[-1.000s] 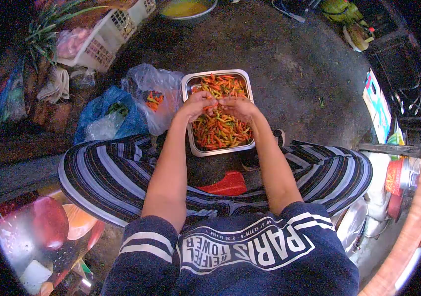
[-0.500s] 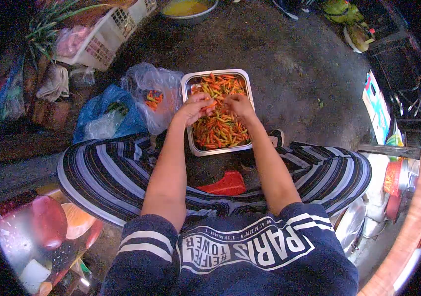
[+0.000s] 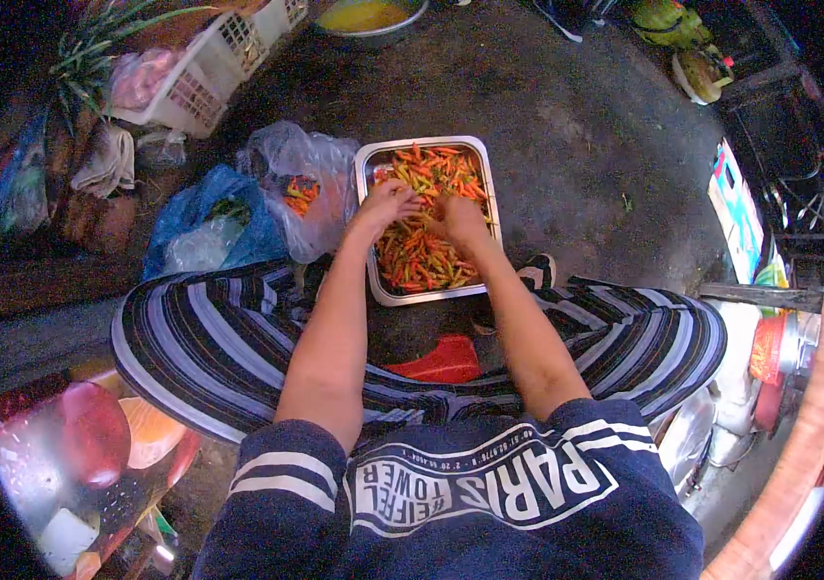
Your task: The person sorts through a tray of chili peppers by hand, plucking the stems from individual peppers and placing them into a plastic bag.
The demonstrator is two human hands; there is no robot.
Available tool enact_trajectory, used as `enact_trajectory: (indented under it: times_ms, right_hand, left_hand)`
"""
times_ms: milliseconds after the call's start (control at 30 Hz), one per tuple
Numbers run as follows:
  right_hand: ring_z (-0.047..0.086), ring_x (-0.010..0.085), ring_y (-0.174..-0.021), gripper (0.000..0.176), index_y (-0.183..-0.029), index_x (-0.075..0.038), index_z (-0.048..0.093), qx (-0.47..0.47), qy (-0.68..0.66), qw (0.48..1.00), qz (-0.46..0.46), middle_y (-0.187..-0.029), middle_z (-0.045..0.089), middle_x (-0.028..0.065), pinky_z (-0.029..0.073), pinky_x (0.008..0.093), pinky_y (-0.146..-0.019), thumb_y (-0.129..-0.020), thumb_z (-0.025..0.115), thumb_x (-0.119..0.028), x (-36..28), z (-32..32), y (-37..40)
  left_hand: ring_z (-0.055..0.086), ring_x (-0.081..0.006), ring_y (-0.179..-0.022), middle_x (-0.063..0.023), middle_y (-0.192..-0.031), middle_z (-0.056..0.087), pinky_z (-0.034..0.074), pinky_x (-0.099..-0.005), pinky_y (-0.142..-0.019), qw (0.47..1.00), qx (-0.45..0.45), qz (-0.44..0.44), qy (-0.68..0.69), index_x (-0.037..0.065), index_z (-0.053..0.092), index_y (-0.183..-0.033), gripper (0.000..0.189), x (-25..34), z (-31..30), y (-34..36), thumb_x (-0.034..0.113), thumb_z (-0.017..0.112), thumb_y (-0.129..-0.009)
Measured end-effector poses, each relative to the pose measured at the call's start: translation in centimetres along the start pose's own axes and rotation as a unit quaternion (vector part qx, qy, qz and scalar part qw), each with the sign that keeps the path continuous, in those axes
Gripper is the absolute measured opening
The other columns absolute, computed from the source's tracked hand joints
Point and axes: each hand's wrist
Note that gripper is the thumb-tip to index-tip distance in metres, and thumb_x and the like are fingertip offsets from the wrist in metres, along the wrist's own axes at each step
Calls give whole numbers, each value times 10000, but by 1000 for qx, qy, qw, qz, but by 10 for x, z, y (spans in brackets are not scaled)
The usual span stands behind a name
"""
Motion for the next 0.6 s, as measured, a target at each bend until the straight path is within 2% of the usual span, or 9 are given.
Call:
enact_trajectory:
  times_ms: [33, 67, 100, 133, 200, 267, 333, 400, 600]
  right_hand:
    - [596, 297, -756, 289, -881, -62, 630, -18, -23, 999, 31, -766, 616, 134, 470, 380, -697, -666, 697, -242, -4, -4, -4]
    - [596, 297, -756, 289, -881, -62, 630, -18, -23, 999, 30, -766, 616, 134, 470, 380, -697, -666, 697, -242, -5, -9, -3]
    - [600, 265, -719, 272, -882, -53, 629, 5, -81, 997, -7, -761, 621, 128, 473, 359, -675, -688, 686, -236, -5, -12, -2]
    - [605, 233, -682, 257, -883, -44, 629, 29, -139, 989, -45, -756, 626, 122, 476, 338, -652, -711, 675, -230, -5, -15, -2]
    - [597, 189, -671, 222, -880, -27, 626, 2, -187, 982, -40, -762, 630, 108, 475, 309, -632, -742, 652, -199, -6, -19, -6]
    - [589, 145, -660, 189, -878, -10, 623, -26, -235, 971, -34, -769, 635, 94, 473, 280, -611, -773, 629, -168, -2, -15, -11]
    - [565, 88, -659, 145, -878, 12, 615, -70, -423, 904, -13, -762, 627, 57, 467, 236, -590, -812, 586, -114, 0, -9, -14]
    - [565, 88, -659, 145, -883, 11, 611, -60, -422, 904, -7, -764, 623, 47, 465, 225, -588, -821, 579, -115, -1, -15, -12]
    - [569, 98, -679, 150, -879, -10, 615, -39, -466, 884, 17, -769, 619, 25, 463, 235, -624, -820, 583, -144, -15, -47, 0]
  left_hand:
    - [569, -161, -658, -78, -742, 576, 475, -271, -593, 1000, 0, 0, 0, 34, 537, -858, 111, -4, -3, -7, 143, 530, -840]
    - [550, -144, -679, -59, -749, 578, 459, -270, -633, 991, 2, 32, -132, 40, 556, -852, 127, -7, -5, -13, 164, 529, -849]
    - [531, -126, -700, -40, -755, 581, 443, -268, -672, 963, 4, 63, -262, 46, 575, -846, 148, -6, -5, -15, 185, 528, -857]
    - [531, -126, -700, -40, -755, 581, 443, -268, -672, 963, 5, 64, -262, 46, 575, -846, 148, -6, -5, -15, 185, 528, -857]
    - [519, -124, -740, -28, -765, 582, 425, -267, -673, 890, 16, 139, -433, 45, 575, -850, 138, -5, -3, -13, 177, 538, -847]
    - [515, -128, -736, -25, -767, 582, 423, -271, -673, 930, 11, 96, -354, 46, 575, -842, 132, 8, 3, 0, 175, 546, -841]
    - [511, -133, -732, -21, -769, 581, 421, -276, -672, 960, 8, 55, -273, 48, 576, -835, 127, 14, 3, 3, 173, 554, -834]
    - [552, -135, -650, -66, -726, 555, 459, -260, -547, 983, -40, -9, -178, 13, 537, -873, 108, 20, 0, 6, 115, 506, -855]
    - [513, -101, -641, -24, -721, 549, 417, -233, -591, 993, -103, -29, -58, 64, 536, -837, 123, 28, -3, 12, 163, 601, -804]
Point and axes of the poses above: each hand's wrist, its own y-axis away from the middle knuckle, its own z-axis out of the palm, x = y × z
